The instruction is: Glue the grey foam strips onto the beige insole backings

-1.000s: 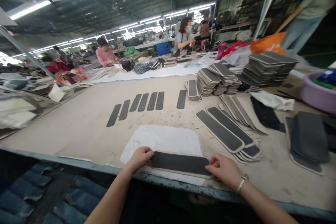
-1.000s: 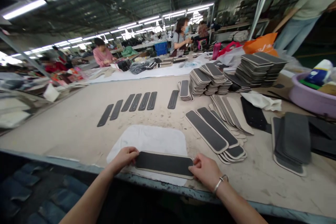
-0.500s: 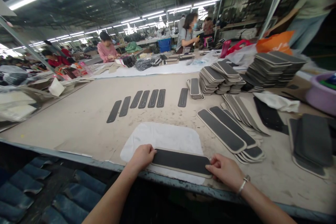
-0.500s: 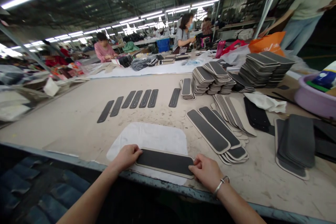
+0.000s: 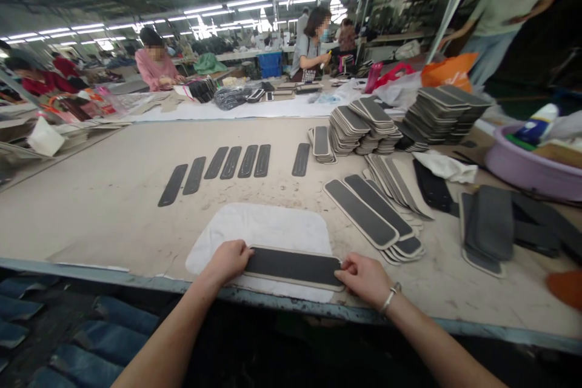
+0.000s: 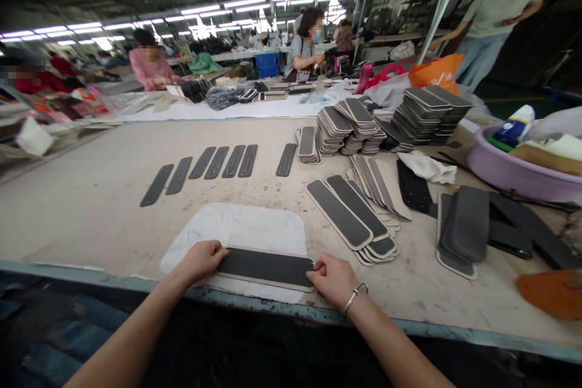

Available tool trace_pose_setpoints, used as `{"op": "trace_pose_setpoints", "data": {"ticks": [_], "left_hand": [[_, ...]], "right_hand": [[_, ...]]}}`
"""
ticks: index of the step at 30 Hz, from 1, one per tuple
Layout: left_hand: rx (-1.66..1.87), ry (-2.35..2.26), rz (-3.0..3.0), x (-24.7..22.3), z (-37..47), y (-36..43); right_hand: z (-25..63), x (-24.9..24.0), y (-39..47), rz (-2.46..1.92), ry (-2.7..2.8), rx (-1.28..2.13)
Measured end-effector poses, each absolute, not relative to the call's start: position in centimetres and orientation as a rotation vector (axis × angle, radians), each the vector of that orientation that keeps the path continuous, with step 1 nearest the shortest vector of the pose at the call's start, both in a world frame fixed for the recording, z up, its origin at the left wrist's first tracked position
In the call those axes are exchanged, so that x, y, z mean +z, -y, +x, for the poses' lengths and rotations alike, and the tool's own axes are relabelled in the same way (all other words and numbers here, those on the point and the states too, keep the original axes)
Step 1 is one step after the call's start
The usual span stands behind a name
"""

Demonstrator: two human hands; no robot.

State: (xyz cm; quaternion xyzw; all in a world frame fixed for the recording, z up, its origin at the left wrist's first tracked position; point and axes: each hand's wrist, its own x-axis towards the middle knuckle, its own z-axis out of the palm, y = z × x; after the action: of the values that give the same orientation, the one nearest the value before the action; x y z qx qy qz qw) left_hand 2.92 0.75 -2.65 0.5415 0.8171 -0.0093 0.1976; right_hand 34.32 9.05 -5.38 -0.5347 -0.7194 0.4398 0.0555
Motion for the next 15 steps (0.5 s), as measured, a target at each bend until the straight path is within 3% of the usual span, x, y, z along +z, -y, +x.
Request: {"op": "trace_pose_setpoints", "data": {"ticks": [15], "left_hand": [[0.27,-2.174,1.249,-2.55,2.68,-0.02]], "right_hand": [[34.49,-5.62,-9.24,-1.575,2.374,1.163]]}}
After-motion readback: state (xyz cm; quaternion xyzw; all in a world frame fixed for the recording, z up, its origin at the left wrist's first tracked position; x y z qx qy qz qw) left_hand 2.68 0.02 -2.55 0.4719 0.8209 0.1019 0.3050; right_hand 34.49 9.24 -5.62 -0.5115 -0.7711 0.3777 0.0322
